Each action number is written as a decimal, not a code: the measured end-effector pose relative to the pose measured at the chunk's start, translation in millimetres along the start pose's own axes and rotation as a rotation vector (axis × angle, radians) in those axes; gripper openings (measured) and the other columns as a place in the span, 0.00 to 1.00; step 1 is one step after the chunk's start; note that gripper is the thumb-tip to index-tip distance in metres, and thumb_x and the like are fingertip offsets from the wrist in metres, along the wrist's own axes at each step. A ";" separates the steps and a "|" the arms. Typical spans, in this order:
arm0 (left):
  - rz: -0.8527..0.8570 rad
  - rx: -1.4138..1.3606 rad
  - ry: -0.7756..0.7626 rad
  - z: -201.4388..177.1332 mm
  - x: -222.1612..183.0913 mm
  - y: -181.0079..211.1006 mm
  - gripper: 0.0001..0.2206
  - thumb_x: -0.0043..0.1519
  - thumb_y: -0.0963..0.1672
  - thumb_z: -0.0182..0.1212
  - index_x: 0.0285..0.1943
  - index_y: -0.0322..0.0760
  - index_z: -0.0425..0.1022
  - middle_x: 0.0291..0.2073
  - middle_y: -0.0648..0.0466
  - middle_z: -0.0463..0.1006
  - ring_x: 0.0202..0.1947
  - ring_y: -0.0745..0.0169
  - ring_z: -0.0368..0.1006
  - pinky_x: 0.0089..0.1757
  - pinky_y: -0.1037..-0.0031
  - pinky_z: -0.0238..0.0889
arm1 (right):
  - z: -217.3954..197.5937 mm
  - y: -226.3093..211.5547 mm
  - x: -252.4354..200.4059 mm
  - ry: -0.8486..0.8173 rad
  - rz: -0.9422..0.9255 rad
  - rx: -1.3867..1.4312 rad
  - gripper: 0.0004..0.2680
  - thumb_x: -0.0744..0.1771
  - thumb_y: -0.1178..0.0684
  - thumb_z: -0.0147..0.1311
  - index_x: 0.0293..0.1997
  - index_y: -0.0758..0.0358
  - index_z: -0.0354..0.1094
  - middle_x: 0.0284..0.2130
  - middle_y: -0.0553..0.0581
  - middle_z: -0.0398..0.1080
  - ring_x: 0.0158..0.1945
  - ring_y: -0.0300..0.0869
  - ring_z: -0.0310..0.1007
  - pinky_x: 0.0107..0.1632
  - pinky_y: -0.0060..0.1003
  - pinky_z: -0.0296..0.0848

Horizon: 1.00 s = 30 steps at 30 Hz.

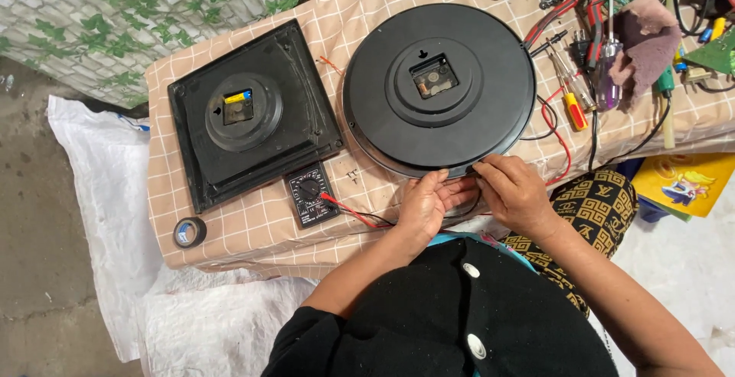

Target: Using a small screwdriver to remove the screws from the back panel of a round wall clock.

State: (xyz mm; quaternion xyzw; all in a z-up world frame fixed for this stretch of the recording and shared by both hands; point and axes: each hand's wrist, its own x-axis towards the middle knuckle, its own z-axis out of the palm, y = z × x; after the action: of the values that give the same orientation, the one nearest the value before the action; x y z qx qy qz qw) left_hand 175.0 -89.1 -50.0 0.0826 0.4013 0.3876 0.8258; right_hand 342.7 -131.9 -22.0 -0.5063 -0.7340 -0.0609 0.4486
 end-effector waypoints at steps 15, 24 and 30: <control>0.006 0.016 0.022 8.6 -5.2 7.7 0.07 0.61 0.41 0.67 0.44 0.34 0.77 0.41 0.33 0.83 0.40 0.37 0.82 0.40 0.45 0.77 | -13.9 -6.7 17.4 -0.069 0.214 0.202 0.07 0.66 0.60 0.59 0.47 0.63 0.76 0.40 0.63 0.76 0.39 0.56 0.78 0.42 0.45 0.76; -0.034 0.094 -0.047 25.2 -31.7 32.6 0.08 0.66 0.42 0.60 0.33 0.38 0.71 0.40 0.26 0.81 0.44 0.38 0.82 0.45 0.56 0.78 | -79.8 119.3 -29.9 -0.208 0.446 -0.678 0.08 0.70 0.45 0.68 0.48 0.53 0.77 0.38 0.54 0.73 0.40 0.50 0.74 0.32 0.43 0.64; -0.042 0.072 -0.068 25.5 -33.7 36.6 0.09 0.66 0.40 0.60 0.31 0.37 0.71 0.41 0.24 0.80 0.46 0.36 0.81 0.45 0.56 0.78 | -69.9 122.1 -22.7 -0.347 0.600 -0.686 0.14 0.71 0.38 0.61 0.51 0.56 0.77 0.40 0.62 0.77 0.46 0.58 0.76 0.35 0.54 0.72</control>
State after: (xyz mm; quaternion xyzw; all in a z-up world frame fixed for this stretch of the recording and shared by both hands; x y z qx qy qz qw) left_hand 159.9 -83.3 3.5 0.1173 0.3882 0.3525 0.8434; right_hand 483.8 -127.0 -41.7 -0.8169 -0.5573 -0.0819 0.1246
